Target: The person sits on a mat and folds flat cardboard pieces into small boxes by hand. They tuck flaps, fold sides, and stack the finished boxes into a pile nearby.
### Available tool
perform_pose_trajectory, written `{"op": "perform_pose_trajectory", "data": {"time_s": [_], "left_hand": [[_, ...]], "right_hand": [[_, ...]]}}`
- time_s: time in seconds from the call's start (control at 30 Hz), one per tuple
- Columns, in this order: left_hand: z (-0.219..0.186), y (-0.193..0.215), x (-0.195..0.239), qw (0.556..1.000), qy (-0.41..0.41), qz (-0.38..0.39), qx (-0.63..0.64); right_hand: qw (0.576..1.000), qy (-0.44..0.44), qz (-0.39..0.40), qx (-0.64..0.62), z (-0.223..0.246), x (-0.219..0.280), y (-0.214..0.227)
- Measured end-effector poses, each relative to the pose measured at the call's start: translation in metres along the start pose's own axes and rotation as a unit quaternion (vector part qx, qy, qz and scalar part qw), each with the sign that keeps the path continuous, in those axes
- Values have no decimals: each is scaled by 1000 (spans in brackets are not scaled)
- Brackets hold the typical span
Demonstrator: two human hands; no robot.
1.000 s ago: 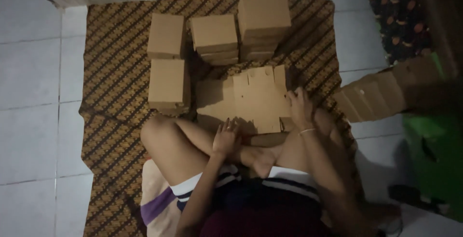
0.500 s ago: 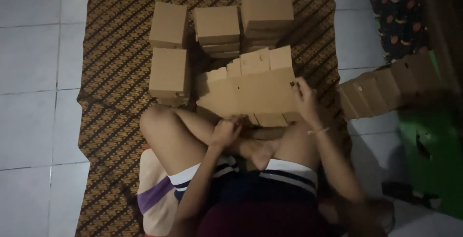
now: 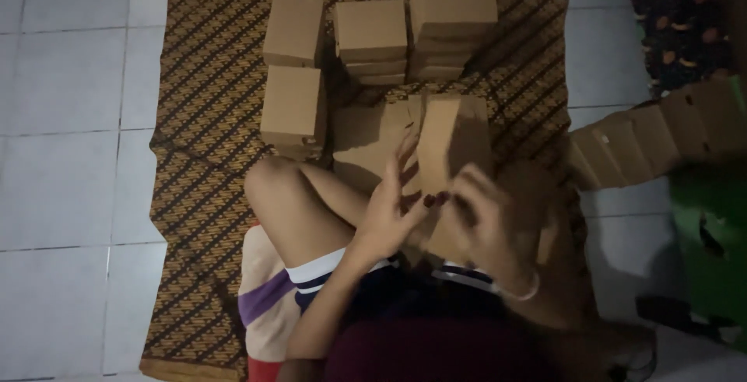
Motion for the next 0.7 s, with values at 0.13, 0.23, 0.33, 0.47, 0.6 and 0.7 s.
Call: {"op": "perform_pose_trajectory", "data": {"time_s": [0.13, 0.23, 0.33, 0.47, 0.6, 0.7], "left_hand": [[7, 6, 3, 995, -9, -4, 95], [26, 19, 9, 995, -5, -30, 94], [36, 32, 14, 999, -11, -27, 35], [-11, 36, -6, 994, -95, 14, -46], [-9, 42, -3, 995, -80, 7, -61], [-16, 43, -5, 994, -81, 14, -71]], "right_hand": [[996, 19, 81, 28, -12, 10, -37], [984, 26, 178, 5, -1, 4, -35], [970, 16, 236, -59, 6, 2, -30], [993, -11, 75, -96, -31, 2, -27], [983, 12, -180, -18, -11, -5, 22], [989, 2, -112, 98, -11, -17, 46]]}}
Point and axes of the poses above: each hand's wrist, its own x-axis away from the middle knuckle, its own y-axis out of the back of the hand, z = x × y, the point moved 2 cm from there along -x, towards the middle knuckle, and after that the axes turned 14 degrees about -y, right-handed, at the moved point
